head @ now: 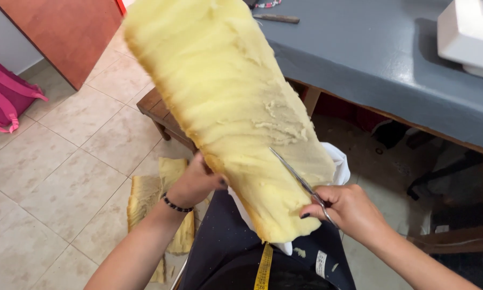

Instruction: Cutting a large piece of yellow foam into small chunks using scissors and collecting them in a bag.

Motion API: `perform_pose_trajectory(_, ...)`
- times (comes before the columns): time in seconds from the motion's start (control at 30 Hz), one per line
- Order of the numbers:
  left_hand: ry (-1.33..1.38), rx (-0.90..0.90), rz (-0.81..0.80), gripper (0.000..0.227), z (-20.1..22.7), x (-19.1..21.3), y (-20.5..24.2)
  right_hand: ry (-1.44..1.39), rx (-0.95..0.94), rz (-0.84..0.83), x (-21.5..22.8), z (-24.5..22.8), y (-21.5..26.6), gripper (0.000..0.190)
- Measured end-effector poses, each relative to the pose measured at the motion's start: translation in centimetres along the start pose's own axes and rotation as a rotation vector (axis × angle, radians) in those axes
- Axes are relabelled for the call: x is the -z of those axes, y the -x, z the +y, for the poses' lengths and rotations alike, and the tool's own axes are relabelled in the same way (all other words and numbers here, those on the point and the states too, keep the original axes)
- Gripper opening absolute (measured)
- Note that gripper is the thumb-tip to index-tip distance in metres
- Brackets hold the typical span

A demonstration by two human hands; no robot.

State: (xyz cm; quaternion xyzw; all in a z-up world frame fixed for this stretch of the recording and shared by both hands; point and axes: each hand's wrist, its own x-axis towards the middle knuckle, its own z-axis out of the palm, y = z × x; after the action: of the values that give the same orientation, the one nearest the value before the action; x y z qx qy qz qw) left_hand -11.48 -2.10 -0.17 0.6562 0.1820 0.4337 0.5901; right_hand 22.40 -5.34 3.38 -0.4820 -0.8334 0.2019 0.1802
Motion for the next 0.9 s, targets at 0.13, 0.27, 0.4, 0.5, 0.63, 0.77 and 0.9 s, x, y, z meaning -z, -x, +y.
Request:
perform_pose_trajectory(0.13,0.379,-0.054,0.622,0.076,2.7,-1.6,-1.9,0.139,-0.103,-0.292,2.9,-1.6,0.4,0.045)
perform_pose_trajectory(0.27,0.197,-0.116,0.568,0.074,7.0,-1.6,-3.7,0.103,0.035,-0.591,8.8,-2.2,1.6,0.029)
perform_pose_trajectory(0.4,0.116,-0.276,0.581,0.072,9.5,1.0,-5.8,-0.006,-0.104,-0.705,13.3,-0.6,3.4,0.013)
perform_pose_trajectory(0.5,-0.296,-0.288,0.468,0.093,12.4,2.4,-6.7,-0.06,-0.16,-0.599,14.1,0.1,3.3,0.073)
perform_pose_trajectory(0.63,-0.58,-0.278,0.124,0.092,13.6,1.6,-9.2,0.382,-0.219,-0.627,12.2,-0.3,2.2,0.05)
perform_pose_trajectory(0.77,-0.682,-0.125,-0.099,0.088,14.0,-0.4,-11.7,0.225,0.094,-0.59,12.0,-1.4,-0.1,0.068)
perform_pose_trajectory(0.9,-0.718,-0.133,-0.118,0.079,14.0,-1.1,-14.1,0.292,0.069,-0.646,11.5,-2.1,-1.1,0.076)
